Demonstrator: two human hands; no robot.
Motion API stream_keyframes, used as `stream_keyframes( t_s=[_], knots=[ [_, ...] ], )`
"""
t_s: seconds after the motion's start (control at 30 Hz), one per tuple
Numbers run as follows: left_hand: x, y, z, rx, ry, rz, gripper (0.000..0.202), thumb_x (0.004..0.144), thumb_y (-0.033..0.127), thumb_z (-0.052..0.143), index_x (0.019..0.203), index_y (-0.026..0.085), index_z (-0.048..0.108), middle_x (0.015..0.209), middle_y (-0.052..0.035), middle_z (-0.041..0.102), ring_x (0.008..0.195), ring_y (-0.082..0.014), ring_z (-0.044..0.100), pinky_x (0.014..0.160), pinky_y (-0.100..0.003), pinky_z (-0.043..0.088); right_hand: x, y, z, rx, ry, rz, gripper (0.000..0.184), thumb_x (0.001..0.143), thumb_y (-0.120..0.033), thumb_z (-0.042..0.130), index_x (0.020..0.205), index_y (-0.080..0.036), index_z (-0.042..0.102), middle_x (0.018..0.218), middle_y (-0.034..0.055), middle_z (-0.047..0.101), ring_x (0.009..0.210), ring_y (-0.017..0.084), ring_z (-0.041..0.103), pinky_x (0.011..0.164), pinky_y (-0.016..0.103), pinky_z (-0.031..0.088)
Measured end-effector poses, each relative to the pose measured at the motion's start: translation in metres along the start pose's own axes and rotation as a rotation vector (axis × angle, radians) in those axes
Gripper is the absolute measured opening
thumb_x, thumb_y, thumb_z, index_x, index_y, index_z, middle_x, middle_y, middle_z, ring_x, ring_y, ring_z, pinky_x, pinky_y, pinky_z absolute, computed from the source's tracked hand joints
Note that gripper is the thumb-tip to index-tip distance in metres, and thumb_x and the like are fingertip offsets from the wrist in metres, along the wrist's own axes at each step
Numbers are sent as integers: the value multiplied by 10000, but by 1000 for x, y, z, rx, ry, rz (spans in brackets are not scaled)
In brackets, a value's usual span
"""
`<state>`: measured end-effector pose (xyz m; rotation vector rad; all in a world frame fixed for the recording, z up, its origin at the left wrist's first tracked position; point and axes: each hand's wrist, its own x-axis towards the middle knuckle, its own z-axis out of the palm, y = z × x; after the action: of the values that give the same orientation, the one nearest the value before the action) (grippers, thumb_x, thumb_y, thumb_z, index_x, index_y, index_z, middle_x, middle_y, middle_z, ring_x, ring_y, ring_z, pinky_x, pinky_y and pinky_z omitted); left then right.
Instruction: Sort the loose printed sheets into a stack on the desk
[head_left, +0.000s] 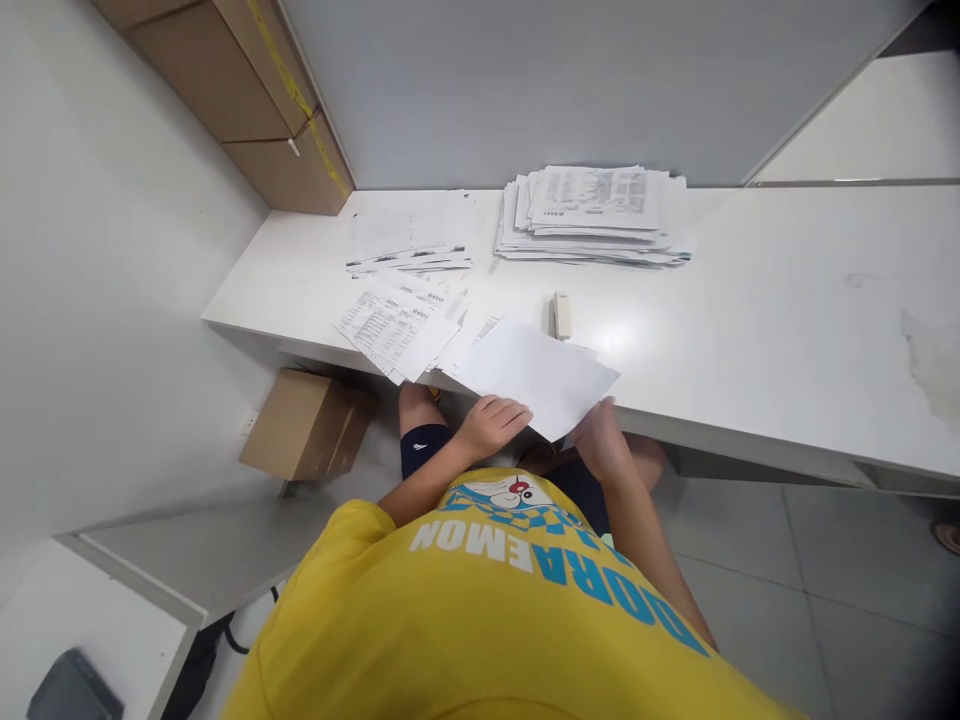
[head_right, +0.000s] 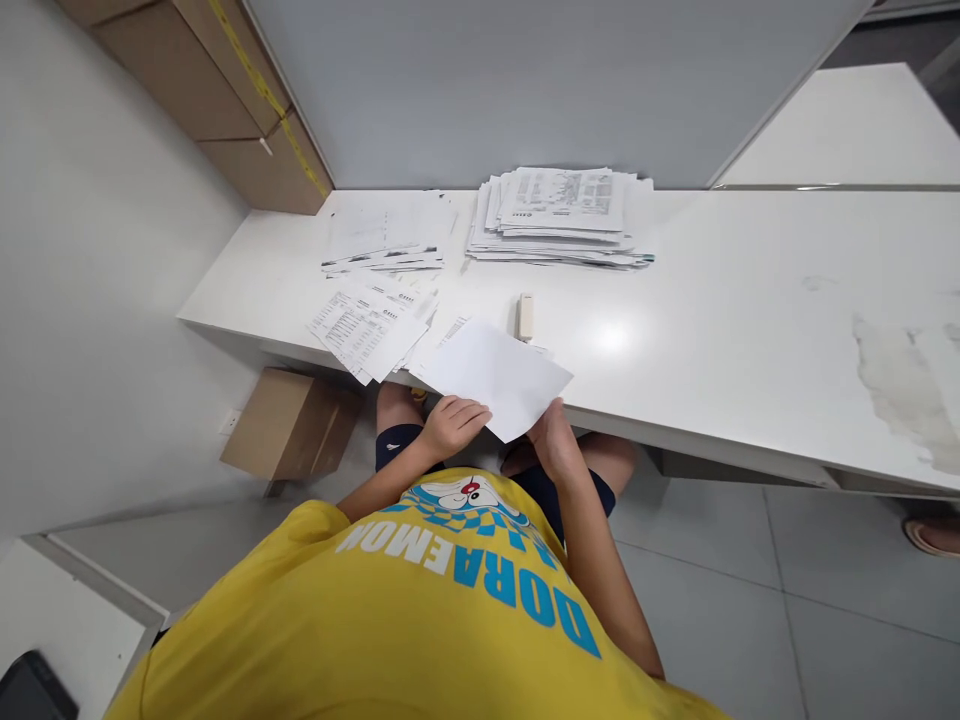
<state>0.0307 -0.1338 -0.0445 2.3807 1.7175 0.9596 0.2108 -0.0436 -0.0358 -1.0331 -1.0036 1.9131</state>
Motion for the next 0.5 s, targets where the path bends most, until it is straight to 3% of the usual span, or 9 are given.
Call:
stream_keyframes(
  t_s=[0.13, 0.23, 0.33, 0.4, 0.5],
  knots=[
    [-5, 13, 4, 7, 90, -83, 292, 978, 369, 505, 1198, 246, 652, 1191, -93, 708, 1234, -238, 593, 1061, -429, 438, 6, -8, -4, -205, 153, -100, 505, 597, -550, 847, 931, -199, 705, 926, 56, 737, 902, 262, 652, 840, 433, 540],
    [1, 5, -4, -35, 382, -284, 428, 962, 498, 498, 1272, 214, 578, 1274, -150, 636, 1331, -290, 503, 1128, -499, 376, 8, -25, -12, -391, 187, -260, 385, 688, -524, 778, 872, -192, 717, 865, 46, 732, 888, 262, 643, 853, 439, 522],
    [18, -14, -22, -99, 655, -521, 771, 894, 628, 560, 1466, 168, 328, 1496, -232, 398, 1463, -328, 317, 1183, -517, 298, 7, -46, -17, -502, 243, -414, 300, 735, -482, 746, 825, -198, 712, 813, 38, 712, 866, 260, 638, 862, 445, 512],
    [33, -25, -36, -185, 685, -571, 869, 865, 671, 576, 1497, 182, 234, 1506, -232, 365, 1465, -319, 311, 1180, -492, 305, 7, -59, -15, -506, 274, -496, 274, 749, -465, 745, 829, -207, 700, 819, 38, 701, 862, 255, 637, 873, 448, 510],
    [53, -35, -53, -296, 606, -523, 602, 926, 612, 528, 1377, 242, 381, 1285, -144, 555, 1311, -262, 494, 1130, -454, 364, 14, -73, -8, -436, 184, -661, 240, 779, -433, 745, 875, -233, 654, 893, 39, 683, 917, 240, 643, 911, 438, 506]
  ],
)
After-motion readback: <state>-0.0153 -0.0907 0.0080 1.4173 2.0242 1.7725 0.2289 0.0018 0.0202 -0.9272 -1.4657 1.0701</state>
